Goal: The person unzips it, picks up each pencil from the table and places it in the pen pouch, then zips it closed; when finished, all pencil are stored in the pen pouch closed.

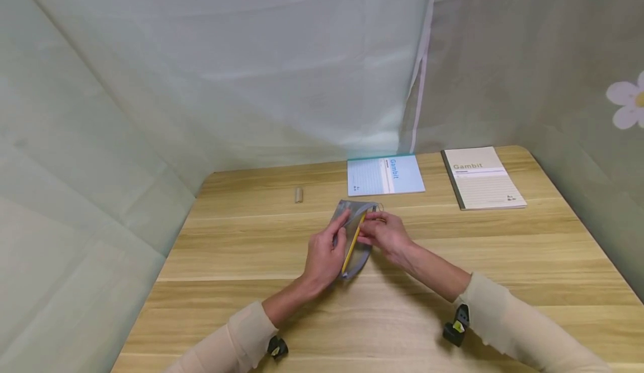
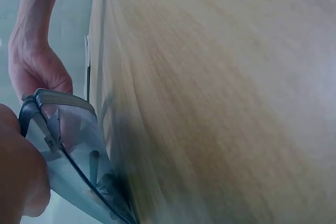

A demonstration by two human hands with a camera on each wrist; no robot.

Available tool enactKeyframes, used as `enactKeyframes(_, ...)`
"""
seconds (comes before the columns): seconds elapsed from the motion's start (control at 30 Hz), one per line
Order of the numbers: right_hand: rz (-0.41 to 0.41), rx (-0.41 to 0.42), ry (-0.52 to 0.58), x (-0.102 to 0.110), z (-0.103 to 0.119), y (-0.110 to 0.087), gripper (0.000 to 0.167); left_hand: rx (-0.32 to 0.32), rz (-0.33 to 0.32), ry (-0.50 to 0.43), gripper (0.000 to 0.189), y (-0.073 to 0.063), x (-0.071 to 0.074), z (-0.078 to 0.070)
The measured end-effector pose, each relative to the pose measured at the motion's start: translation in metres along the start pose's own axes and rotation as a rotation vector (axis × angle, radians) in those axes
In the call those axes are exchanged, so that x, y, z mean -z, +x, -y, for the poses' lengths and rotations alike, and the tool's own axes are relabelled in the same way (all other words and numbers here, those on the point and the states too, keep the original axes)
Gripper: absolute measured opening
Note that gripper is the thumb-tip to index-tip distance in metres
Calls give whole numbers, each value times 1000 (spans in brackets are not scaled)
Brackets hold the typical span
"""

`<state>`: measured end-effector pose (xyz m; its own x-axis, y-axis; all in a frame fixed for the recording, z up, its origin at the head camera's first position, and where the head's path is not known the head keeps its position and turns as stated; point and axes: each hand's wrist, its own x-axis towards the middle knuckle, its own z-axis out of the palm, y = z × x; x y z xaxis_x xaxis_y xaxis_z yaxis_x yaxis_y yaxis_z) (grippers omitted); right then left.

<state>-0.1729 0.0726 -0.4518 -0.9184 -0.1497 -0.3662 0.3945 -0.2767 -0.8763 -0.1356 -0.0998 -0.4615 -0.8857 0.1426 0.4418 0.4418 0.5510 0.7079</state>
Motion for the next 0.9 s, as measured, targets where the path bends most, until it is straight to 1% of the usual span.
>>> enactKeyframes(0.17,-17,20,-33,0,1,-2,45,5,3,-1,42,0,1,0)
enactKeyframes(0.4,-40,44,-75,1,6,-6,45,29,28,-21,41,1,1,-1)
enactKeyframes(0.6,-68,110,-128,5,11,-9,39,22,13,-12,41,1,1,-1)
enactKeyframes(0.77,-136,191,-227,15,17,-7,31,28,5,-9,40,2,1,-1)
enactKeyframes(0.9,-185,216,-329,24,24,-2,33,39,13,-17,40,2,2,-2)
